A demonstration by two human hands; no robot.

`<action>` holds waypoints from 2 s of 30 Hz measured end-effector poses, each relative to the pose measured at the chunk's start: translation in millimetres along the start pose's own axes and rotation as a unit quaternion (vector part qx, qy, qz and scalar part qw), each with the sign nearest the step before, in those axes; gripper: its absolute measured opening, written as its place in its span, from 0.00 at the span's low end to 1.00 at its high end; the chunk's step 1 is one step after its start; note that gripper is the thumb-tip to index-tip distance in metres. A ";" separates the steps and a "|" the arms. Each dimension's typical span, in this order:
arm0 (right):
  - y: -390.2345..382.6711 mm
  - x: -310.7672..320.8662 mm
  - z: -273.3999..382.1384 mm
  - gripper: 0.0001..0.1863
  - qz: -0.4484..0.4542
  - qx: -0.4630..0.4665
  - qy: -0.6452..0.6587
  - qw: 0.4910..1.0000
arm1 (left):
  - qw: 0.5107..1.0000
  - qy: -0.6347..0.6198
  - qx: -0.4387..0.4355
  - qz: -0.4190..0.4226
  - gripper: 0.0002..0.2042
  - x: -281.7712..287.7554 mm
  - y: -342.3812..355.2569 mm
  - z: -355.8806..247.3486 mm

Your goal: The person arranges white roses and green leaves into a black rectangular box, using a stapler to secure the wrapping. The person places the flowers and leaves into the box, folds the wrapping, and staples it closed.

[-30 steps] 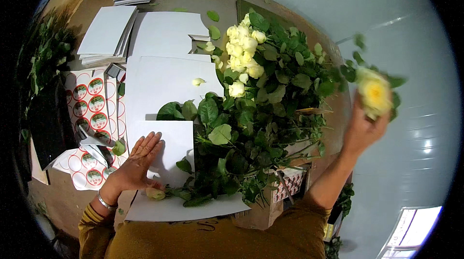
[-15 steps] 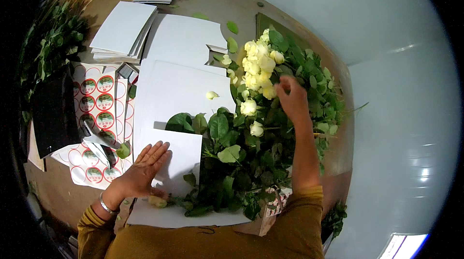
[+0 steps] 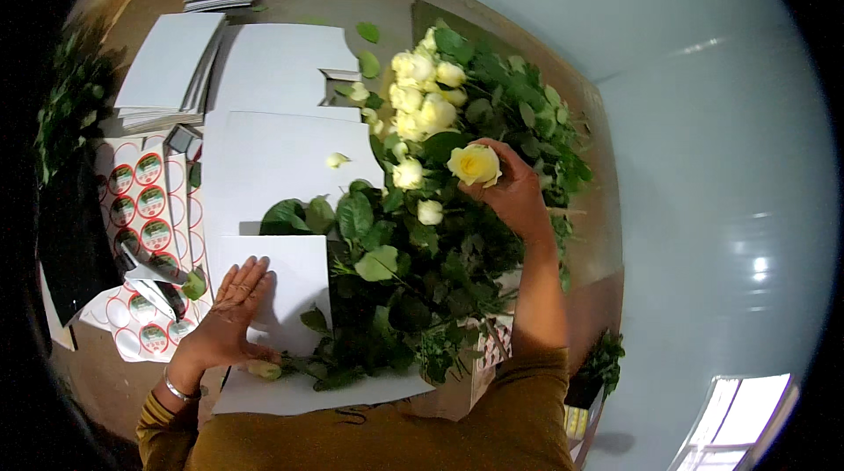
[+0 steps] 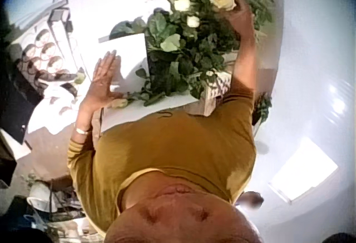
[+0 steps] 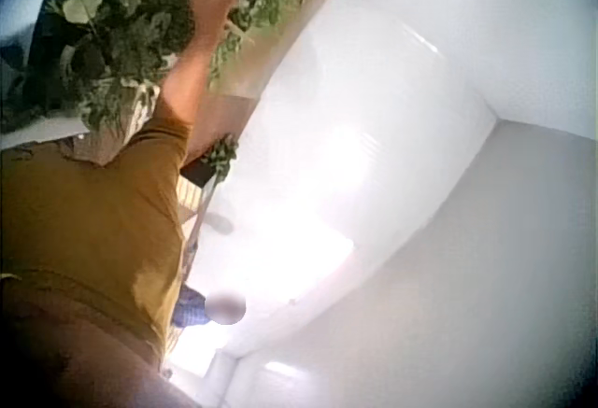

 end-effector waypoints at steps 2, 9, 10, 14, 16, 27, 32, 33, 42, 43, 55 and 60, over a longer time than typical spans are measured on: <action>-16.1 1.5 11.5 0.27 0.008 0.025 0.010 1.000 | 1.000 0.017 -0.001 0.004 0.54 -3.2 2.1 -1.0; -53.2 -10.3 -76.7 0.31 0.027 -0.080 -0.295 0.952 | 1.000 0.016 -0.022 0.000 0.54 -1.8 2.1 -1.6; -56.0 -31.0 -88.4 0.33 0.070 -0.093 -0.332 0.936 | 1.000 0.014 -0.022 0.001 0.53 -2.2 2.9 -1.8; -36.6 -61.0 -86.3 0.31 0.156 -0.166 -0.275 0.934 | 1.000 0.012 0.001 -0.006 0.53 -3.6 -1.7 3.1; 9.4 -34.5 -62.5 0.28 0.104 -0.181 -0.227 0.951 | 1.000 0.009 0.015 -0.005 0.53 -5.1 -3.5 6.0; 127.2 1.9 -74.0 0.24 -0.004 -0.096 -0.343 0.934 | 1.000 0.009 0.012 0.007 0.53 0.8 0.1 2.2; 44.9 2.4 -5.2 0.21 -0.029 0.016 -0.098 0.995 | 1.000 -0.013 0.016 -0.002 0.53 0.0 0.5 1.3; 32.3 6.7 2.9 0.21 -0.038 0.032 -0.069 0.996 | 1.000 -0.005 0.016 -0.002 0.54 -1.1 1.1 2.9; -32.9 66.0 42.4 0.21 -0.210 0.093 -0.150 0.962 | 1.000 0.009 -0.008 0.001 0.54 -2.5 3.5 -0.9; -39.6 75.7 60.0 0.21 -0.269 0.123 -0.220 0.930 | 1.000 0.006 -0.005 -0.004 0.54 -2.3 1.4 1.8; -33.3 -43.7 -91.2 0.30 0.154 -0.174 -0.324 0.917 | 1.000 0.006 0.003 0.006 0.53 -5.5 -1.0 4.4; 56.9 -9.6 -65.8 0.30 0.051 -0.122 -0.250 0.959 | 1.000 0.002 0.023 0.011 0.53 -5.9 -1.5 7.3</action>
Point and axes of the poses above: each hand's wrist, its own y-axis towards the middle knuckle, its own x-axis out of the back of the hand, z = x × y, the point moved 10 cm from there along y, towards the middle knuckle, and after that the axes turned 6 degrees about x, right-handed, at the moved point
